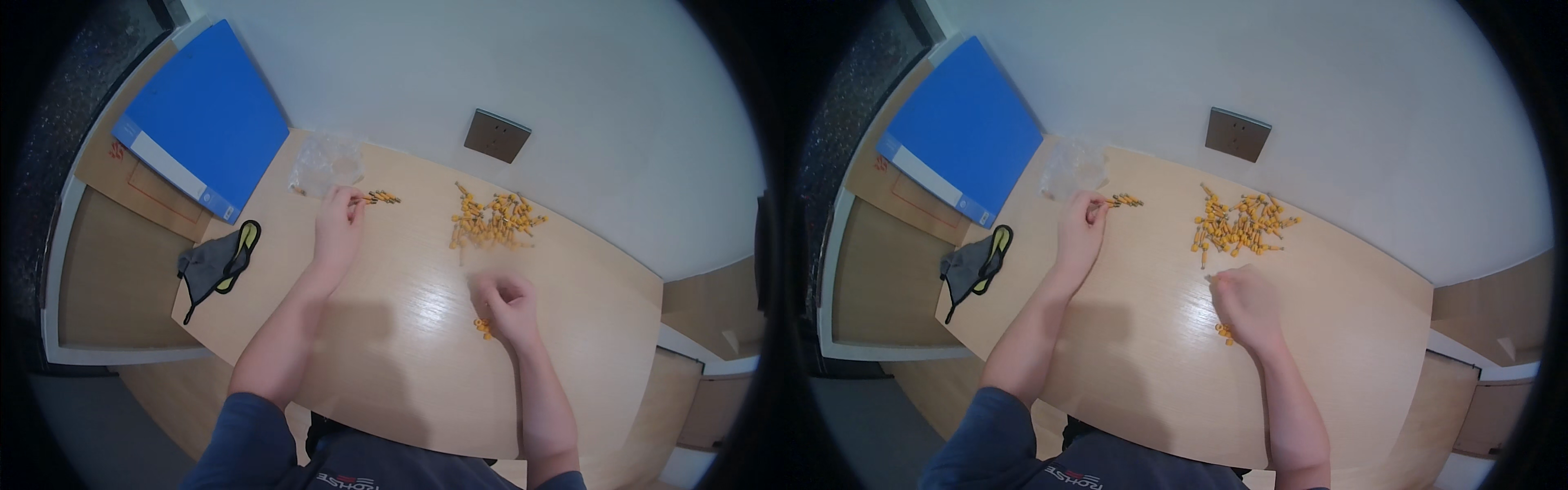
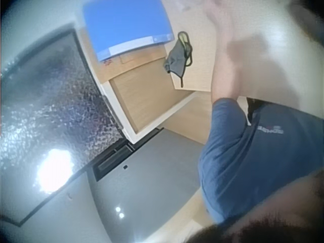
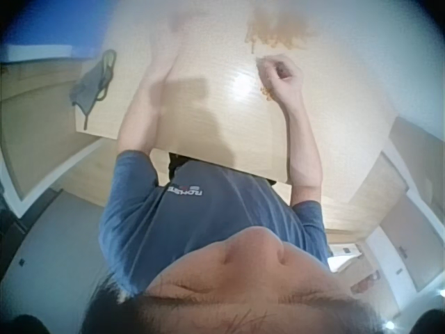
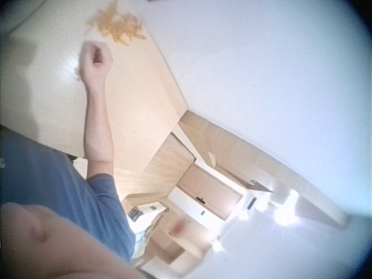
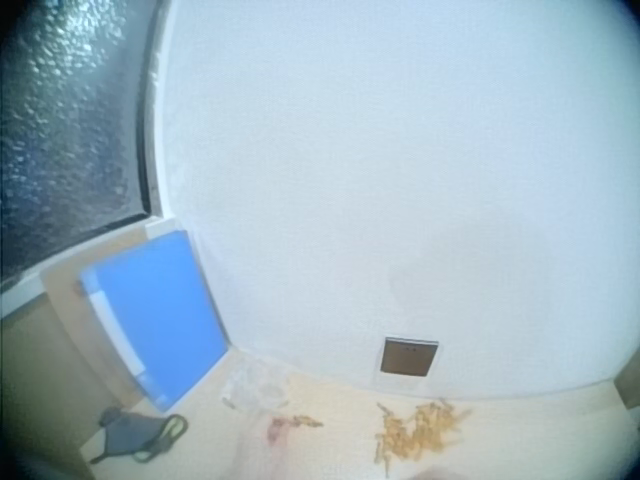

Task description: The person picks up small yellow plastic collars by hand and slides them onto metal pins one by one on a desk.

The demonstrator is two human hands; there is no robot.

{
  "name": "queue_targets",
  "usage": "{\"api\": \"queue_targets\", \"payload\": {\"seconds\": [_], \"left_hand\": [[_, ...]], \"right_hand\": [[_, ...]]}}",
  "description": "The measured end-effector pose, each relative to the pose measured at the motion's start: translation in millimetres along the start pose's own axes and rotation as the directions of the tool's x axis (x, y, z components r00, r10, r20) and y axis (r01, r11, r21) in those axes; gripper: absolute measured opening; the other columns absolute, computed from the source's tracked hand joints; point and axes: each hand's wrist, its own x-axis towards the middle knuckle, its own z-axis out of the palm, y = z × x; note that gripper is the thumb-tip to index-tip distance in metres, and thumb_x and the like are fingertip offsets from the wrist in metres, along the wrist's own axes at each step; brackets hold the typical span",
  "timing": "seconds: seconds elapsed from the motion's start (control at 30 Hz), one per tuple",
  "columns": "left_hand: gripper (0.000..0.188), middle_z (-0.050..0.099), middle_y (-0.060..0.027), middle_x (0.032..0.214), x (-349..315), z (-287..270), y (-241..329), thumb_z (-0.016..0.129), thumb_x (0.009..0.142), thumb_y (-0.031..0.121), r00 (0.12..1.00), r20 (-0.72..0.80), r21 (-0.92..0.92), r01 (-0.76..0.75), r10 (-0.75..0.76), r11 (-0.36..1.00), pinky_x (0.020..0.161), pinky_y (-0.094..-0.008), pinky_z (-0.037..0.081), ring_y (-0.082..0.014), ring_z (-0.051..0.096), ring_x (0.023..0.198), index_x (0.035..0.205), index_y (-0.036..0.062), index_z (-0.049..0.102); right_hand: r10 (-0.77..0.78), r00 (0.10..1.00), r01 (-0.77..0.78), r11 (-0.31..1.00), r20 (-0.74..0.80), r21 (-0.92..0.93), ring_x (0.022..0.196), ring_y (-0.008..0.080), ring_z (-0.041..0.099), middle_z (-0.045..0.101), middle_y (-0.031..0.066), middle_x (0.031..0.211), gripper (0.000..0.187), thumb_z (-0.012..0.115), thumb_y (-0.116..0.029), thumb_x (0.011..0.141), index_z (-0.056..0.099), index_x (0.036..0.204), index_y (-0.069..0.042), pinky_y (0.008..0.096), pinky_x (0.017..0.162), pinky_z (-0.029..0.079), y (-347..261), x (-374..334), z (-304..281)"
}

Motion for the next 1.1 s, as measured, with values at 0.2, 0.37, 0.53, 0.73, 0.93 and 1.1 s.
{"api": "queue_targets", "payload": {"seconds": [0.2,0.37,0.53,0.73,0.93,1.1], "left_hand": [[0.012,0.063,-0.0114,0.099,2,-4,-9,0.077,0.096,0.004,0.999,-0.023,0.106,-0.043,0.045,0.993,0.066,-0.0361,0.049,-0.0230,0.059,0.073,0.105,0.0020,0.069],[0.009,0.062,-0.0168,0.108,2,-2,-1,0.073,0.098,0.004,0.996,0.081,0.129,0.017,-0.028,0.991,0.084,-0.0463,0.055,-0.0375,0.068,0.097,0.104,0.0004,0.067],[0.009,0.062,-0.0170,0.108,0,-3,-2,0.073,0.098,0.004,0.995,0.099,0.122,0.004,-0.016,0.992,0.086,-0.0474,0.055,-0.0374,0.067,0.098,0.103,-0.0004,0.067],[0.009,0.061,-0.0183,0.112,-1,1,0,0.071,0.100,0.003,0.994,0.093,0.124,-0.076,0.064,0.989,0.085,-0.0463,0.056,-0.0367,0.067,0.096,0.105,-0.0021,0.065],[0.010,0.058,-0.0119,0.105,-26,21,33,0.073,0.101,0.004,0.985,0.143,-0.148,-0.075,0.096,0.986,0.078,-0.0347,0.053,-0.0236,0.064,0.084,0.106,0.0023,0.065],[0.009,0.060,-0.0068,0.103,-68,32,76,0.072,0.103,0.005,0.892,0.451,-0.267,0.109,0.024,0.958,0.075,-0.0294,0.050,-0.0142,0.060,0.083,0.109,0.0045,0.065]], "right_hand": [[0.291,0.930,-0.188,0.901,-0.223,0.391,0.096,0.0270,0.072,0.076,0.0146,0.119,0.025,0.065,-0.017,0.099,0.078,0.110,0.001,0.0391,0.093,0.057,-32,3,10],[0.276,0.956,-0.262,0.956,-0.100,0.133,0.096,0.0224,0.072,0.076,0.0114,0.115,0.017,0.068,-0.013,0.095,0.077,0.106,-0.003,0.0347,0.092,0.057,-28,-1,-2],[0.085,0.965,-0.114,0.988,0.249,0.104,0.103,0.0248,0.068,0.070,0.0083,0.105,0.015,0.078,-0.014,0.087,0.071,0.098,-0.008,0.0378,0.093,0.056,-35,-5,-25],[-0.158,0.856,0.217,0.974,0.492,-0.065,0.112,0.0276,0.060,0.066,0.0072,0.109,0.022,0.082,-0.011,0.085,0.070,0.103,-0.010,0.0400,0.099,0.053,-30,-1,-33],[-0.136,0.840,0.263,0.949,0.525,-0.175,0.113,0.0290,0.060,0.068,0.0085,0.105,0.019,0.076,-0.009,0.087,0.071,0.106,-0.009,0.0405,0.099,0.052,-30,4,-34],[0.033,0.891,0.104,0.956,0.452,-0.275,0.106,0.0291,0.068,0.074,0.0099,0.102,0.018,0.072,-0.012,0.093,0.073,0.110,-0.005,0.0418,0.092,0.057,-42,3,-21]]}}
